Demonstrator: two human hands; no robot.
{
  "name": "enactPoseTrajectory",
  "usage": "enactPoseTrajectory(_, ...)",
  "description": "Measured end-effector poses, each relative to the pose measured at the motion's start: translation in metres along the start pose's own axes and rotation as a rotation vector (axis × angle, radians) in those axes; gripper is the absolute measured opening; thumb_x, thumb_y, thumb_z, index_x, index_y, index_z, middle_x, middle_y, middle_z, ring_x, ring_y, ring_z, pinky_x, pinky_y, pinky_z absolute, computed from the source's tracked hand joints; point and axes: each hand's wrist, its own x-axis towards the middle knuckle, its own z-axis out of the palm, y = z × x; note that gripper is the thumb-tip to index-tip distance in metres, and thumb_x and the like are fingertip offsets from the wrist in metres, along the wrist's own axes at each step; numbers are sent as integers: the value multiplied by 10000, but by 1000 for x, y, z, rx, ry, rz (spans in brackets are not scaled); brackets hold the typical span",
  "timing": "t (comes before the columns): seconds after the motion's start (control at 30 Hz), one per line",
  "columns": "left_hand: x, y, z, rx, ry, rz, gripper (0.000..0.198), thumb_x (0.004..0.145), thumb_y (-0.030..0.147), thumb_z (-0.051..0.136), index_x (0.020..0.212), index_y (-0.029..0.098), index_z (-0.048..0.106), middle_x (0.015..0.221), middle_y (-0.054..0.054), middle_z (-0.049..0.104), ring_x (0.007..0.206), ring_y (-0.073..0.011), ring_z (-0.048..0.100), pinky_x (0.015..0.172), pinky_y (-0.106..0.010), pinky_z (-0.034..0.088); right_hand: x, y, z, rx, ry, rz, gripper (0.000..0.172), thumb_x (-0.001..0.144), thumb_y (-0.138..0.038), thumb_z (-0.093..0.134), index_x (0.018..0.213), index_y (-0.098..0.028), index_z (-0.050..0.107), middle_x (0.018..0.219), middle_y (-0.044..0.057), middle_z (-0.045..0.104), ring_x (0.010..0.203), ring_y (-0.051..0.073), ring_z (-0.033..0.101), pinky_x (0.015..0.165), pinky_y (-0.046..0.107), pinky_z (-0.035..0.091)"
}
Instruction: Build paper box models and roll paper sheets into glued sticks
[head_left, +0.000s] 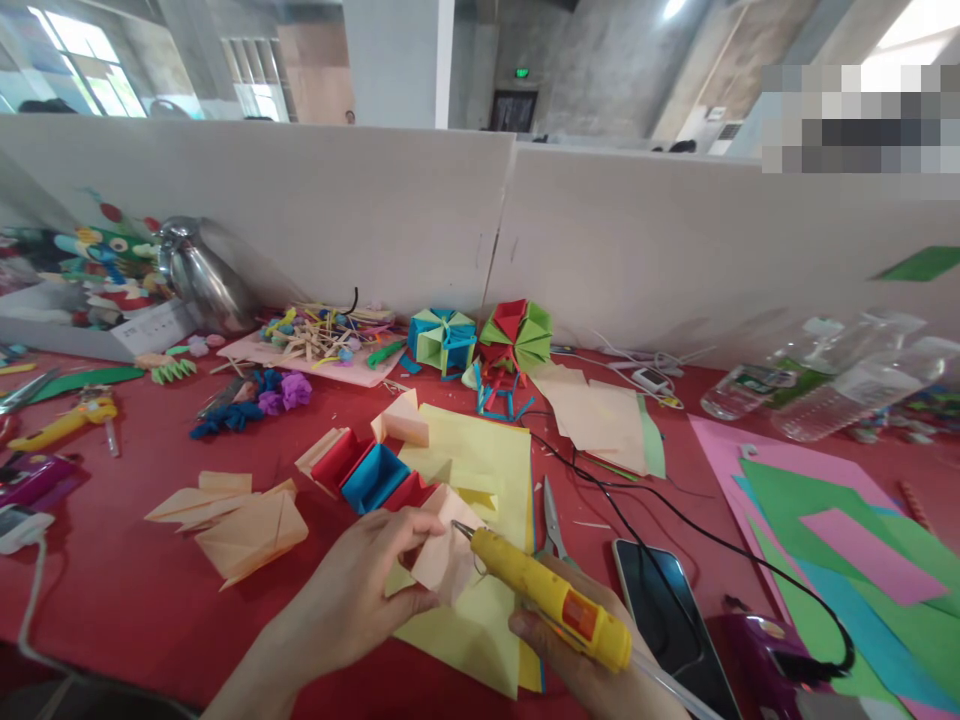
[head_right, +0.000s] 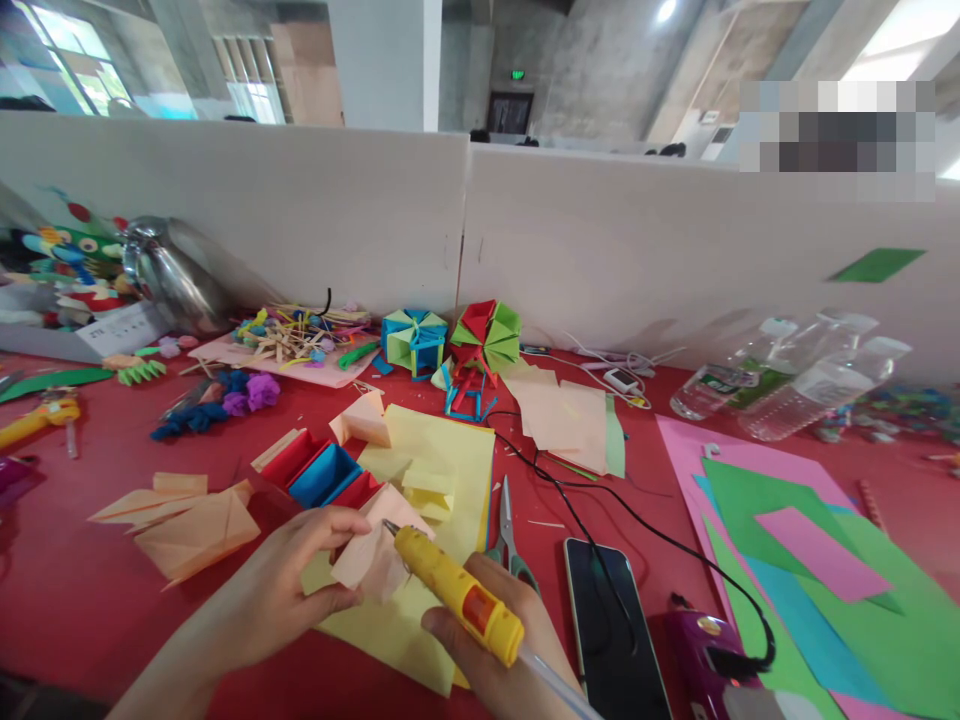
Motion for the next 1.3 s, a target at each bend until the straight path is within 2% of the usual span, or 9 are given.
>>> enactPoseTrajectory(0.17, 1, -4, 1, 8, 45, -16, 372, 757, 256, 619, 1093, 276, 459, 1081, -21, 590, 937, -185, 577, 800, -315, 482, 0, -6, -3, -53, -32, -102, 140, 791, -345, 533, 771, -208, 552, 748, -3, 541, 654, 135, 530, 573, 229, 438)
enactPoseTrajectory(0.3, 2, -8, 2, -37, 181, -76, 367, 769, 288, 605, 1091, 267, 432, 1097, -23, 579, 970, -180, 579, 823, -307, 468, -2, -3, -6, -129, 40, -135, 168, 804, -366, 516, 764, -205, 545, 761, 8, 554, 685, 144, 555, 607, 236, 450)
enactPoseTrajectory(0.43, 2, -11, 1, -53, 241, -131, 371, 773, 291, 599, 1093, 271, 411, 1041, -9, 610, 949, -172, 596, 805, -296, 468, 2, 20, -20, -325, 346, -27, 196, 816, -398, 496, 856, -208, 525, 716, 2, 563, 624, 149, 555, 559, 243, 430)
enactPoseTrajectory(0.5, 2, -11, 0, -44, 245, -122, 365, 775, 286, 595, 1090, 271, 411, 1039, -10, 615, 950, -172, 599, 803, -295, 468, 8, 36, -30, -517, 521, 31, 201, 808, -404, 502, 870, -213, 505, 786, 18, 584, 629, 165, 569, 514, 245, 399)
enactPoseTrajectory(0.57, 2, -12, 0, -38, 252, -110, 355, 777, 284, 587, 1085, 264, 413, 1047, -19, 617, 963, -176, 598, 807, -299, 469, 15, 51, -37, -721, 592, 58, 164, 825, -341, 476, 928, -214, 481, 881, 34, 582, 615, 168, 577, 476, 245, 366)
enactPoseTrajectory(0.83, 3, -17, -7, -37, 302, -135, 320, 780, 299, 568, 1063, 246, 427, 1032, -37, 647, 962, -196, 615, 775, -312, 499, 35, 84, -27, -1187, 568, 67, 394, 766, -82, 474, 1147, -135, 388, 928, 103, 552, 784, 222, 600, 613, 283, 408)
enactPoseTrajectory(1.1, 4, -15, -7, -63, 301, -131, 317, 779, 297, 564, 1058, 233, 429, 1022, -49, 662, 950, -197, 625, 761, -310, 511, 25, 92, -38, -1030, 398, 112, 578, 694, -60, 479, 1259, -93, 364, 1083, 152, 531, 829, 236, 607, 637, 303, 447)
enactPoseTrajectory(1.2, 4, -15, -8, -80, 299, -138, 311, 781, 298, 560, 1057, 237, 428, 1030, -46, 659, 946, -191, 626, 765, -303, 507, 17, 83, -49, -989, 320, 44, 608, 668, -64, 476, 1266, -151, 405, 1132, 122, 544, 937, 268, 571, 743, 369, 454)
enactPoseTrajectory(1.3, 5, -16, -8, -79, 295, -144, 313, 784, 307, 558, 1062, 241, 429, 1049, -45, 650, 961, -192, 618, 778, -305, 498, 19, 60, -52, -905, 346, -121, 481, 734, -128, 491, 1210, -196, 487, 1164, 91, 551, 1017, 268, 523, 829, 408, 432)
